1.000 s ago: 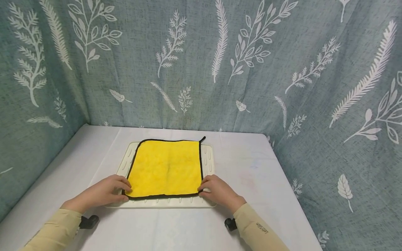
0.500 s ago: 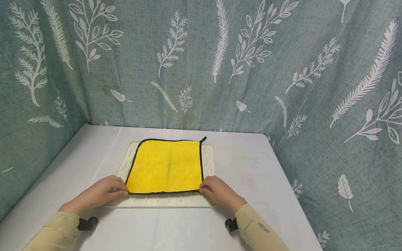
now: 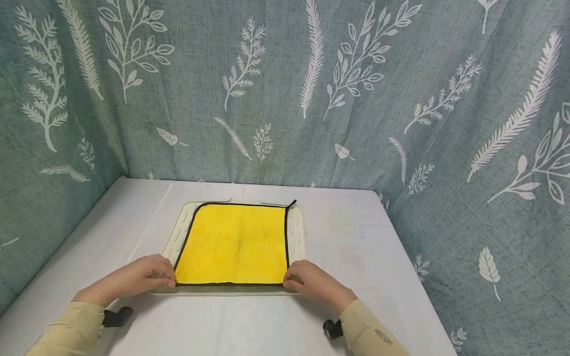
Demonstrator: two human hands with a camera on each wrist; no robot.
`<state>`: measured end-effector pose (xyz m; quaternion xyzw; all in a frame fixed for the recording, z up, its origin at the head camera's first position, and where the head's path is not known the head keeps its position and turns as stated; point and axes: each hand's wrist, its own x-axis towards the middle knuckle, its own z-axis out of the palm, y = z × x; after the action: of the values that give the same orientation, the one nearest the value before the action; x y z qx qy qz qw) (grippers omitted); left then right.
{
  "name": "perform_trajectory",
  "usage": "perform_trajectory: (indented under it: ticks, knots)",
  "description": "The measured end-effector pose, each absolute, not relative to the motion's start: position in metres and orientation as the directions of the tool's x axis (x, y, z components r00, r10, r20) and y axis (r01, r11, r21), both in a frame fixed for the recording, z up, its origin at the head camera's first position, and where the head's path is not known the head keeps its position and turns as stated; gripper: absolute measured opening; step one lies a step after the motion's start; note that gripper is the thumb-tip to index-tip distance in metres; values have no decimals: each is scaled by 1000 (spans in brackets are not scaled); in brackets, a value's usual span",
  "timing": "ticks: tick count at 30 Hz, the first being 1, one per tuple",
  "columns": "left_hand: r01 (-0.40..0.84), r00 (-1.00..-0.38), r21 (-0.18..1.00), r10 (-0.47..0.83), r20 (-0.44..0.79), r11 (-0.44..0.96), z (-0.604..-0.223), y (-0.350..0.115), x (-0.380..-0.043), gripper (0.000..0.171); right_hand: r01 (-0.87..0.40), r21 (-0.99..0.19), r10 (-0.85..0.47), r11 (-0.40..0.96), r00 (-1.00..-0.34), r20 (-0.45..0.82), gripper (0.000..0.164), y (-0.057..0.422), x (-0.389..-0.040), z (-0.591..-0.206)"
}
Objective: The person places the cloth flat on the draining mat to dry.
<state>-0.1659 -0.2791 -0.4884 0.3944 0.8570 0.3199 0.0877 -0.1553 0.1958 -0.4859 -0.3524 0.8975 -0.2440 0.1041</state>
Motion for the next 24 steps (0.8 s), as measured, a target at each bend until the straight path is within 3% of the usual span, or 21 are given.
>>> perform_trajectory:
  ticks: [9, 20, 24]
  knots:
    - [632, -639, 625, 764, 86, 458, -490, -277, -168, 7, -568, -518, -682, 640, -730, -42, 6, 194, -152, -488]
    - [562, -696, 616, 718, -10, 552, -487, -273, -167, 9, -579, -505, -689, 640, -723, -44, 5, 189, -152, -483]
    - [494, -748, 629, 663, -46, 601, -480, -270, -174, 16, -525, -516, -648, 677, -758, -79, 16, 186, -161, -467]
